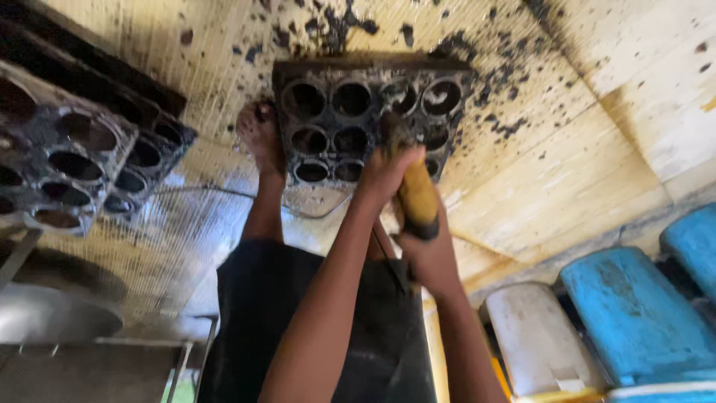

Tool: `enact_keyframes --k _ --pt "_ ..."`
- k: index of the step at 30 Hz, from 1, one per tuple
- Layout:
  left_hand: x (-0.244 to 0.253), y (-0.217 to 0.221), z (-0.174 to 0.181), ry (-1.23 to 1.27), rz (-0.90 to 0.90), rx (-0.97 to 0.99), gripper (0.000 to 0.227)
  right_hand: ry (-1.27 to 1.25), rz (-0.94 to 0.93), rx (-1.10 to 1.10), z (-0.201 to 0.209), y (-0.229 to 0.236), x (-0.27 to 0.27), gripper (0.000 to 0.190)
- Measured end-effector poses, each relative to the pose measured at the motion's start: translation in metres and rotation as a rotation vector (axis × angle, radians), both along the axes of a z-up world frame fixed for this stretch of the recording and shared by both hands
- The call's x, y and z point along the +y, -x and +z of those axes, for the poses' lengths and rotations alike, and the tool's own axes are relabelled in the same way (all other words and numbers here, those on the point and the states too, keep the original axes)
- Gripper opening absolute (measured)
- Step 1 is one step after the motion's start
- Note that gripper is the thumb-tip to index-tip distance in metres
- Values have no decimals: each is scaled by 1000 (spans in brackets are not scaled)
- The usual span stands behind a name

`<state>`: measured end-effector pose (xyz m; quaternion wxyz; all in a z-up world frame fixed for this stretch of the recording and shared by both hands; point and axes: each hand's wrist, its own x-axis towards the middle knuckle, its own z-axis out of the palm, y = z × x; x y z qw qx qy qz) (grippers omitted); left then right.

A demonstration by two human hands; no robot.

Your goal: The person uses a yellow power drill with a brush attachment to clean the inside of multiple circular cavities in a metal mold tray. They systematically move the drill from one cavity to the next, removing dark residue from the surfaces.

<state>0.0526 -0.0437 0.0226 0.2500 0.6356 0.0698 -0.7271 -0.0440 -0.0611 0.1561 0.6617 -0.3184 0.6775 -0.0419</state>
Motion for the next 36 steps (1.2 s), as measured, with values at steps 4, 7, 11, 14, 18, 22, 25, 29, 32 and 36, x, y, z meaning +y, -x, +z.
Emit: enact_keyframes --k 4,7,11,14,18,22,25,29,32,36 --pt "12 -25 0 -34 156 -84 34 -61 -30 -96 5 -28 3 91" --pt "5 -45 -24 -113 176 -35 43 -80 11 -84 -24 -32 -2 83" --pt "-7 -55 -30 -110 -72 -135 49 16 -58 -23 -34 -64 15 80" --pt "6 -73 -19 -221 -113 -43 53 -159 -114 -23 -23 -70 28 71" --pt "-17 -68 -33 -137 -123 -141 60 -135 -206 -10 -38 -70 16 52" --pt "-4 -71 -31 -152 -139 -35 59 -168 -214 58 -37 -74 32 48" --pt "-14 -67 -28 -286 -245 -163 67 -297 -193 31 -36 -61 20 43" --pt "-28 -72 -31 -175 -235 -109 62 -222 -203 155 -36 -71 15 44" --pt "-21 -68 -26 -190 -231 -158 61 -310 -197 80 -32 -60 -1 34" --pt "-23 -67 -32 -52 -165 -95 56 -150 -206 234 -27 -83 13 37"
